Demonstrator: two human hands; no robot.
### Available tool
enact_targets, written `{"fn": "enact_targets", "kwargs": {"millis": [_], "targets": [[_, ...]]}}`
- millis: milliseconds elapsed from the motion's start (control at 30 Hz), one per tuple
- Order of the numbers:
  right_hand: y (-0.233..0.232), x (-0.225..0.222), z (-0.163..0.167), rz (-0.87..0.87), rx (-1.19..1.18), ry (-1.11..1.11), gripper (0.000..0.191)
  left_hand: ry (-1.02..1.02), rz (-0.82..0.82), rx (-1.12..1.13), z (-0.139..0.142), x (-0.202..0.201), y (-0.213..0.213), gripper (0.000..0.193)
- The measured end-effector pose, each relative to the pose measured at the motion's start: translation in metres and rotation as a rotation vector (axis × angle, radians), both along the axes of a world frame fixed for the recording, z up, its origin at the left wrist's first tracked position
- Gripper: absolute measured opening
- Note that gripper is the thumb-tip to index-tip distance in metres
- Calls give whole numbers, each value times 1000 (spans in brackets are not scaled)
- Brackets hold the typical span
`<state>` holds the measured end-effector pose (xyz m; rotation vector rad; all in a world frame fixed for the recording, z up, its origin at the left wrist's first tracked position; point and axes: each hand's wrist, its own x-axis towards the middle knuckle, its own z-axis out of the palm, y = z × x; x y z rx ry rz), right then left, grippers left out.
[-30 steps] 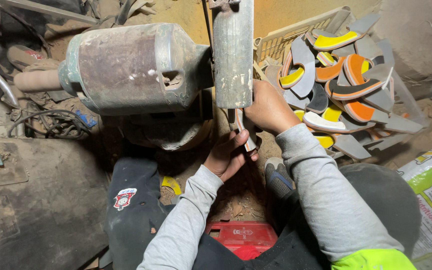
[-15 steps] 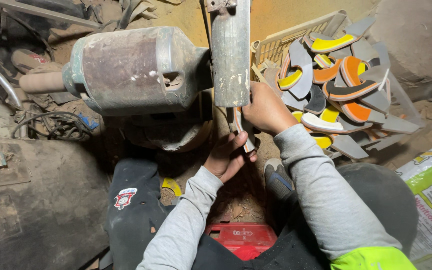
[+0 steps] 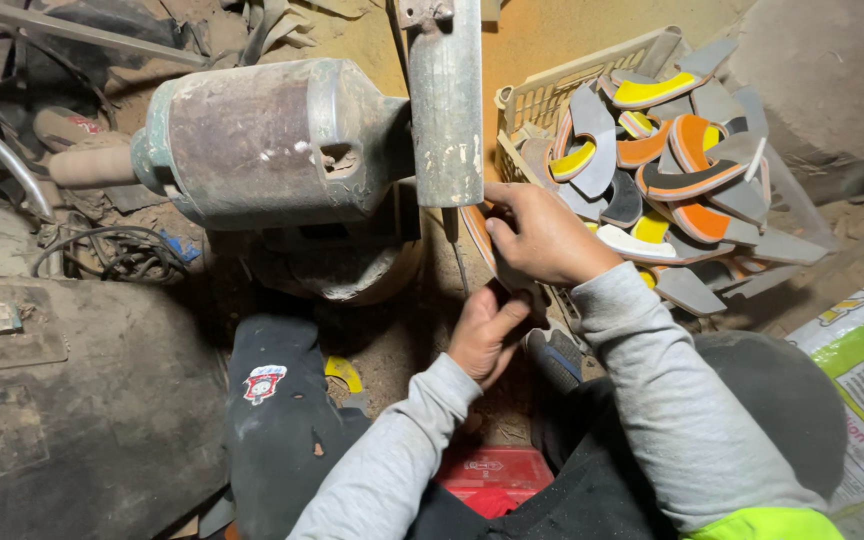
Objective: The person uses a bench grinder to smooth the edges of multi-layered shoe sole pieces. They hold each piece with both hands, press it against the rotating wheel, and place finished pieces into a nearby basket.
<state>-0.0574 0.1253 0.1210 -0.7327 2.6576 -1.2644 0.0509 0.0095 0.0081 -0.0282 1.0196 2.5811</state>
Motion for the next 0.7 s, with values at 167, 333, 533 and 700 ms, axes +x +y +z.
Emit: {"fn": "enact_targets", "kwargs": {"millis": [167,333,533,700], "targets": [[27,7,21,152,-69,-242,45,206,237,-748,-13,9,43,36],[66,4,43,380,-142,-449,35,207,276,-1137,-8,26,53,33],[75,3,28,312,-51,-448,39,419,270,-978,15,23,40,43],[77,5,17,272,-43,-609,43,304,-18,-533,13,15,37,45]]}}
